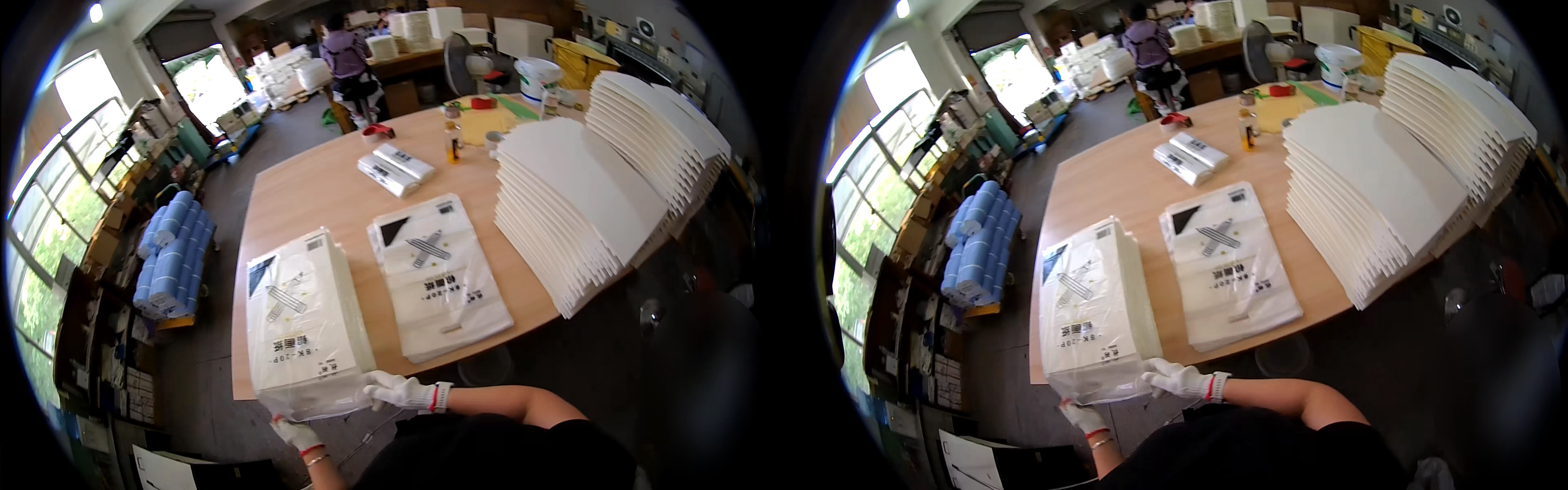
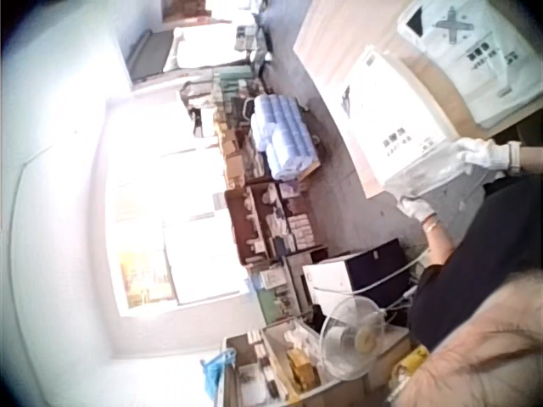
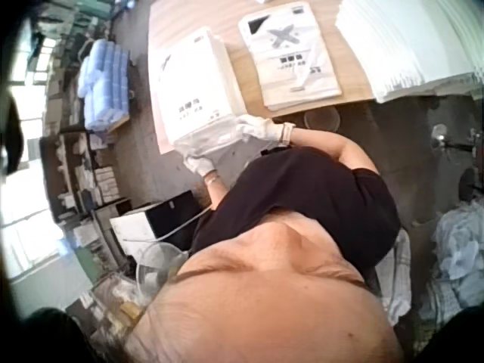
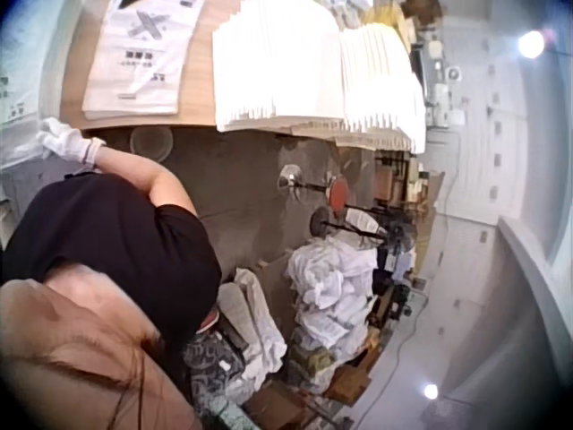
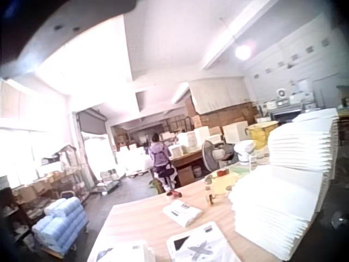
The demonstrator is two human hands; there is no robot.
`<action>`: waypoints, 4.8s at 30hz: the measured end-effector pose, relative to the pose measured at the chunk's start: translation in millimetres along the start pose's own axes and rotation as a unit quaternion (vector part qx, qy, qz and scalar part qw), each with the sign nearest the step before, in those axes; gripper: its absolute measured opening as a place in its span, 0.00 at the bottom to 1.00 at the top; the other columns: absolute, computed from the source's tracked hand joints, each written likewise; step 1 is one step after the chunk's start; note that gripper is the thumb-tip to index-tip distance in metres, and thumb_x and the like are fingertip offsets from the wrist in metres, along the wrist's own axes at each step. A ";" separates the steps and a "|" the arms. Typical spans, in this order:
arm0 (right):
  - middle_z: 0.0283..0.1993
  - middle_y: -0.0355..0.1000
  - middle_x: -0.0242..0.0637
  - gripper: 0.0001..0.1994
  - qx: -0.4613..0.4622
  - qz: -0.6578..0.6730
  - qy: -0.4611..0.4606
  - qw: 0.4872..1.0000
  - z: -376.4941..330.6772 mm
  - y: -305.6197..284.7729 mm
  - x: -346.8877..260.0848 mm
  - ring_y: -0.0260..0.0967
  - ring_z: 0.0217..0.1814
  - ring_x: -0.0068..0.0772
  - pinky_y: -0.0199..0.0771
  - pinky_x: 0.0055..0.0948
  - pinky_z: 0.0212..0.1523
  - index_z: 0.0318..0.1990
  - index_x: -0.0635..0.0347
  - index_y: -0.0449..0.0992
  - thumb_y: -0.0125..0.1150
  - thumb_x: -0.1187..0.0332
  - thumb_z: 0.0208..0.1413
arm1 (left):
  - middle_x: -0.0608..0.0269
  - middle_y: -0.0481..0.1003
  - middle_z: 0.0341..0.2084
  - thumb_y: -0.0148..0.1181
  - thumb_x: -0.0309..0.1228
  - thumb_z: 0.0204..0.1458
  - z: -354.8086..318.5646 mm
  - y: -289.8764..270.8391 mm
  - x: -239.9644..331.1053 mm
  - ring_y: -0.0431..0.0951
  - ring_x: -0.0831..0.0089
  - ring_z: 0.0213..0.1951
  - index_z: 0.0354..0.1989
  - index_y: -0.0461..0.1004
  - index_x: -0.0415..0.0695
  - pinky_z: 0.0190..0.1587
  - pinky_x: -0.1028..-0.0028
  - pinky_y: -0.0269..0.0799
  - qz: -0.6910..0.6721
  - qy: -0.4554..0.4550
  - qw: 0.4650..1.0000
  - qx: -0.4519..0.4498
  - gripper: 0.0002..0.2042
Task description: The person repeatedly picks up sheets of white paper from a stack on a table, places them into clear plastic packaging, and sets the packaged items aside. The task is performed continuously throughout the clip in a warehouse setting.
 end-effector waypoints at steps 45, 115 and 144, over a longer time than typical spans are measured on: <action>0.48 0.75 0.55 0.17 0.405 -0.472 -0.339 0.706 -112.5 -224.3 -116.3 0.73 0.53 0.57 0.73 0.45 0.53 0.46 0.62 0.76 0.64 0.60 0.54 | 0.49 0.81 0.35 0.62 0.32 0.54 -261.1 500.1 -125.2 0.81 0.46 0.38 0.37 0.77 0.45 0.41 0.52 0.75 0.442 0.268 0.642 -0.566 0.06; 0.54 0.74 0.44 0.25 0.290 -0.532 0.266 0.750 -205.8 -278.9 -29.5 0.75 0.51 0.50 0.76 0.46 0.50 0.57 0.55 0.71 0.65 0.55 0.55 | 0.48 0.79 0.42 0.67 0.35 0.46 -424.4 437.7 -119.1 0.79 0.49 0.47 0.58 0.71 0.39 0.58 0.54 0.71 0.345 0.358 0.577 -0.648 0.29; 0.48 0.77 0.61 0.31 0.324 -0.497 0.205 0.778 -294.6 -183.8 55.6 0.79 0.41 0.59 0.78 0.52 0.43 0.73 0.56 0.53 0.50 0.59 0.66 | 0.49 0.76 0.37 0.61 0.23 0.53 -318.1 188.3 -45.5 0.77 0.49 0.41 0.43 0.76 0.42 0.45 0.59 0.74 0.390 -0.035 0.684 -0.616 0.09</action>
Point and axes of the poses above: each hand's wrist, its own z-axis towards the middle knuckle, its own y-axis out of the palm, x = y × z, the point moved 9 cm from there along z, towards the middle knuckle
